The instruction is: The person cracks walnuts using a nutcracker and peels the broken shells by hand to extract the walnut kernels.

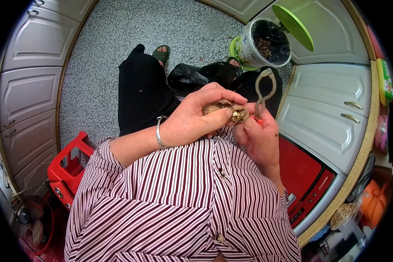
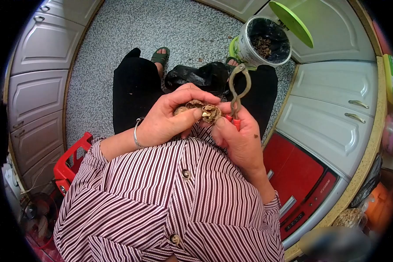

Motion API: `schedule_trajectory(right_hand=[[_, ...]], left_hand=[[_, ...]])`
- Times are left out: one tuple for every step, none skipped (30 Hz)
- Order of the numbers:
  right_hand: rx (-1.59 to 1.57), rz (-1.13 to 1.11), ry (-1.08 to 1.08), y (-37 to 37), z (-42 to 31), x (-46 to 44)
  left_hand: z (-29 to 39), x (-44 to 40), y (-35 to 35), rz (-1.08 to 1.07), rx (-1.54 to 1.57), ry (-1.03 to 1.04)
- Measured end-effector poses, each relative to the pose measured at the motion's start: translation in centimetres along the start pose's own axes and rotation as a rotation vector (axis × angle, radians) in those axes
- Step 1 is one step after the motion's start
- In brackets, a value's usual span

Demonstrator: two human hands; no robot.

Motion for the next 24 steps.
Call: schedule_trajectory(right_hand=[[0.001,0.017,0.024,-0.1,0.3,-0.1],[0.002,0.035,0.043,-0.2,0.4,0.0],[0.002,0.042,0.030,-0.1,0.3,-0.1],[0.013,0.038,0.042,0.2,0.3,-0.2],[0.028,0.037,0.049,0.4,0.1,-0.2],[0.133,0.075,0.072,0.0,0.0,-0.3],[0.169,0.060,0.067,0.3,-0.6,-0.2],[0.179,0.045,0.063,0.0,-0.4,-0.2],[0.162,0.015,0.026,0.4,-0.5,0.1],[0.218,-0.001,0.074,0.5,-0.8,0.3],[0.207,-0.019,0.024,0.2,-1.0,0.4],[0.244,-0.022,-0.084,-0.6,-1.6,0.8],[0.280,-0.034,-0.182,-1.1,-2.7,1.3],[0.298,0.040,-0.217,-2.3,-4.5,2.0],[0.310,0.108,-0.243,-3.7,-6.2,3.1],[0.423,0.175,-0.369,-5.6,-9.1,4.8],[0.529,0.320,-0.498,-7.6,-12.1,6.6],[0.526,0.417,-0.708,-10.3,-15.0,8.8],[0.752,0.634,-0.802,-11.4,-19.2,12.1],[1.010,0.847,-0.829,-12.0,-23.1,15.5],[1.244,0.997,-0.852,-13.9,-26.2,18.3],[1.501,1.136,-1.007,-15.9,-28.9,21.1],[1.673,1.315,-0.907,-18.7,-31.4,23.2],[1.765,1.406,-0.876,-20.9,-33.4,25.2]], left_hand=[[-0.2,0.0,0.0,-0.001,-0.001,0.001],[-0.4,0.0,0.1,-0.027,0.005,-0.014],[-0.5,-0.1,0.3,-0.060,0.011,-0.024],[-0.5,-0.2,0.4,-0.079,0.010,-0.010],[-0.9,-0.1,0.5,-0.082,0.082,-0.058],[-1.3,-0.1,0.7,-0.095,0.152,-0.106],[-1.6,-0.1,0.8,-0.092,0.184,-0.103],[-1.8,-0.5,0.9,-0.079,0.222,-0.105],[-2.3,-0.3,1.0,-0.070,0.263,-0.148],[-2.8,-0.5,1.0,-0.069,0.271,-0.156],[-2.2,-0.7,1.3,-0.108,0.278,-0.139],[-2.5,-0.7,1.2,-0.083,0.224,-0.186],[-2.3,-0.8,1.6,-0.086,0.203,-0.170],[-2.2,-1.0,1.9,-0.107,0.233,-0.156],[-2.2,-1.2,2.2,-0.120,0.264,-0.149],[-1.9,-1.4,2.5,-0.138,0.279,-0.144],[-1.8,-1.6,2.5,-0.155,0.300,-0.137],[-1.4,-1.8,2.8,-0.158,0.275,-0.136],[-1.7,-2.0,3.0,-0.181,0.277,-0.137],[-1.6,-2.2,3.2,-0.195,0.277,-0.137],[-1.5,-2.4,3.4,-0.206,0.277,-0.141],[-1.2,-2.7,3.6,-0.214,0.273,-0.134],[-0.9,-2.9,3.9,-0.244,0.253,-0.133],[-0.7,-2.9,4.1,-0.267,0.234,-0.135]])
Point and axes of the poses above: each hand's wrist, its own x-axis away from the middle knuckle, its own y-axis out of the palm, z = x × y, the point moved 9 cm from there along -x, towards the middle knuckle, and after that the axes turned 11 degrees about -x, right-handed, at the moved point
